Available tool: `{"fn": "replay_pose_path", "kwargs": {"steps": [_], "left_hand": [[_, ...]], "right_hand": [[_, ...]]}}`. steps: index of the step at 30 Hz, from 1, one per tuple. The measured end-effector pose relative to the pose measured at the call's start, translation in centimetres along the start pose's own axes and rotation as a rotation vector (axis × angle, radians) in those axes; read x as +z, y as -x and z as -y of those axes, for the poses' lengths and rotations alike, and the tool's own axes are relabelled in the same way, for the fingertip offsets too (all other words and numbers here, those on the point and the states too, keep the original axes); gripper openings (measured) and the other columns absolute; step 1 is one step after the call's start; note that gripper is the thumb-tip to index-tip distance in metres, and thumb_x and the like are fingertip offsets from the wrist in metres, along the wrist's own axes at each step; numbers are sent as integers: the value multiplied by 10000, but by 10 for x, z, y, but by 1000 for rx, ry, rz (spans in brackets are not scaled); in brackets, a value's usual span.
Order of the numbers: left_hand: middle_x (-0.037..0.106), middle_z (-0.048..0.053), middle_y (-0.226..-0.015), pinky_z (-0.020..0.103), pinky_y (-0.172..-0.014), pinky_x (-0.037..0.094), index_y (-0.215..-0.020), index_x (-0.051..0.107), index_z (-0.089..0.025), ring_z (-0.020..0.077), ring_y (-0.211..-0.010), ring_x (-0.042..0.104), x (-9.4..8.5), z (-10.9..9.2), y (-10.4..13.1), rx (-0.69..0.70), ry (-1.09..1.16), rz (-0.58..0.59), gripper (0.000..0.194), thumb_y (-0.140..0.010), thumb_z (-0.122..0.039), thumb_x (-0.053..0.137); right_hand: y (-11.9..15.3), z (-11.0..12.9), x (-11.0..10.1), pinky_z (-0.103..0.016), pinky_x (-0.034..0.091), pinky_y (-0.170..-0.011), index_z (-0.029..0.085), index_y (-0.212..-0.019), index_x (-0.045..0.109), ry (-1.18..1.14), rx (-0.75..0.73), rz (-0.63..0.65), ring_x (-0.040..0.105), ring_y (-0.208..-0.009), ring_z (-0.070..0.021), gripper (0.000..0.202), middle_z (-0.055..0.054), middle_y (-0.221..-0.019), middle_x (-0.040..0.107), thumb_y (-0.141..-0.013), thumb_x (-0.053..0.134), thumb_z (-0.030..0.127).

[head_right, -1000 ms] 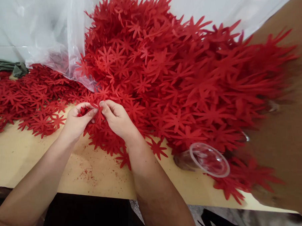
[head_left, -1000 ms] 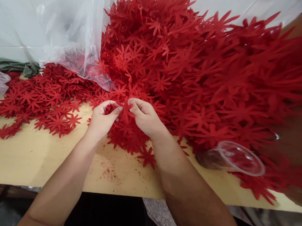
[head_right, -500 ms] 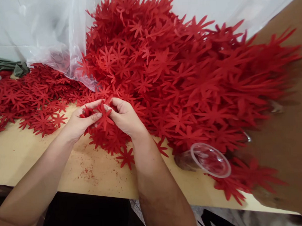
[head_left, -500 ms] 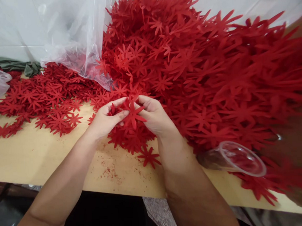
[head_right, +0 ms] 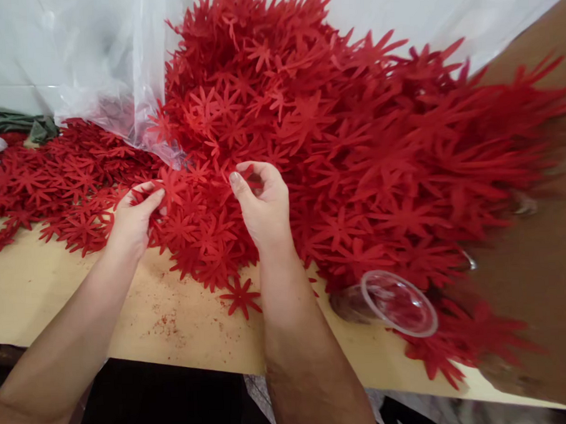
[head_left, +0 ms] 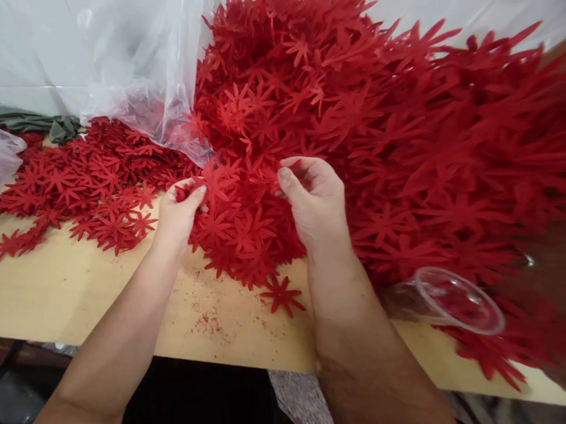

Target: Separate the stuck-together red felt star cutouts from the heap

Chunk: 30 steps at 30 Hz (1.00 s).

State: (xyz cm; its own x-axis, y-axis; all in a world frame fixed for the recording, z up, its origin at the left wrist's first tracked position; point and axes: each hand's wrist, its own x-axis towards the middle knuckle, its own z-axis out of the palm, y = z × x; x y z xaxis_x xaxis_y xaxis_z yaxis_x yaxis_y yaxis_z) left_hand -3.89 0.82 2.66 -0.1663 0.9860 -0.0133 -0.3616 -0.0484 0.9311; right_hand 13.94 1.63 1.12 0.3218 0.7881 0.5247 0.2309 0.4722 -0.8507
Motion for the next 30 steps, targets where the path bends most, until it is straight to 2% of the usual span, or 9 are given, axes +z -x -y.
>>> {"fn": "replay_pose_path", "kwargs": {"steps": [2, 4, 6, 9, 11, 19, 22, 26, 30], "left_hand": [[563, -77, -584, 186, -507, 430, -866, 571, -172, 38, -447, 483, 3, 4, 3, 39, -89, 19, 209, -688, -83, 633], [579, -65, -624, 194, -558, 455, -941, 577, -183, 45, -494, 505, 6, 6, 7, 84, -149, 16, 278, -694, -69, 633], [582, -59, -648, 196, -588, 465, -961, 576, -192, 51, -534, 519, 8, 8, 10, 124, -167, 11, 298, -698, -64, 630], [572, -50, -666, 195, -580, 461, -911, 583, -191, 55, -557, 522, 9, 11, 13, 163, -168, 70, 228, -710, -93, 628], [575, -39, -698, 193, -559, 453, -860, 584, -182, 55, -566, 518, 10, 12, 14, 176, -158, 116, 148, -726, -141, 630], [582, -23, -706, 195, -675, 451, -770, 573, -162, 56, -639, 513, 10, 10, 17, 254, -224, 128, 76, -744, -201, 633], [606, -18, -739, 204, -726, 459, -811, 597, -161, 60, -668, 531, 10, 9, 18, 223, -209, 149, 100, -727, -186, 644], [652, -6, -842, 213, -791, 458, -885, 636, -163, 65, -753, 566, 11, 11, 19, 176, -132, 230, 191, -700, -199, 671], [661, -15, -813, 230, -791, 462, -866, 654, -165, 67, -736, 572, 12, 12, 19, 91, -52, 258, 237, -653, -246, 721]], "right_hand": [[1, 0, 0, -437, 467, -869, 210, -974, 605, 227, -151, -100, 566, -979, -218, 464, -94, -1079, 586, -663, 677, 547], [6, 6, 4, -490, 405, -974, 209, -1016, 619, 352, -249, -77, 515, -1122, -257, 436, -107, -1139, 581, -709, 651, 516], [14, 13, 12, -464, 447, -937, 205, -1014, 626, 305, -231, 59, 562, -1058, -239, 386, -97, -1064, 622, -751, 619, 487], [25, 20, 26, -372, 522, -798, 178, -929, 644, 81, -72, 296, 637, -832, -181, 302, -69, -900, 670, -754, 630, 424], [28, 20, 32, -340, 526, -772, 172, -827, 652, -32, 3, 362, 644, -768, -159, 207, -42, -813, 683, -756, 629, 365], [23, 15, 34, -241, 457, -552, 194, -777, 632, -161, 140, 150, 515, -527, -84, 54, 31, -624, 608, -737, 609, 222], [21, 17, 32, -224, 387, -478, 189, -714, 597, -158, 182, 100, 440, -467, -67, 115, 43, -559, 545, -752, 614, 297], [23, 24, 30, -221, 292, -444, 188, -526, 446, -36, 165, 148, 349, -446, -53, 386, 53, -462, 428, -751, 614, 453], [24, 30, 29, -229, 229, -435, 194, -479, 326, 82, 110, 165, 251, -451, -44, 529, 68, -446, 288, -739, 564, 589]]}}
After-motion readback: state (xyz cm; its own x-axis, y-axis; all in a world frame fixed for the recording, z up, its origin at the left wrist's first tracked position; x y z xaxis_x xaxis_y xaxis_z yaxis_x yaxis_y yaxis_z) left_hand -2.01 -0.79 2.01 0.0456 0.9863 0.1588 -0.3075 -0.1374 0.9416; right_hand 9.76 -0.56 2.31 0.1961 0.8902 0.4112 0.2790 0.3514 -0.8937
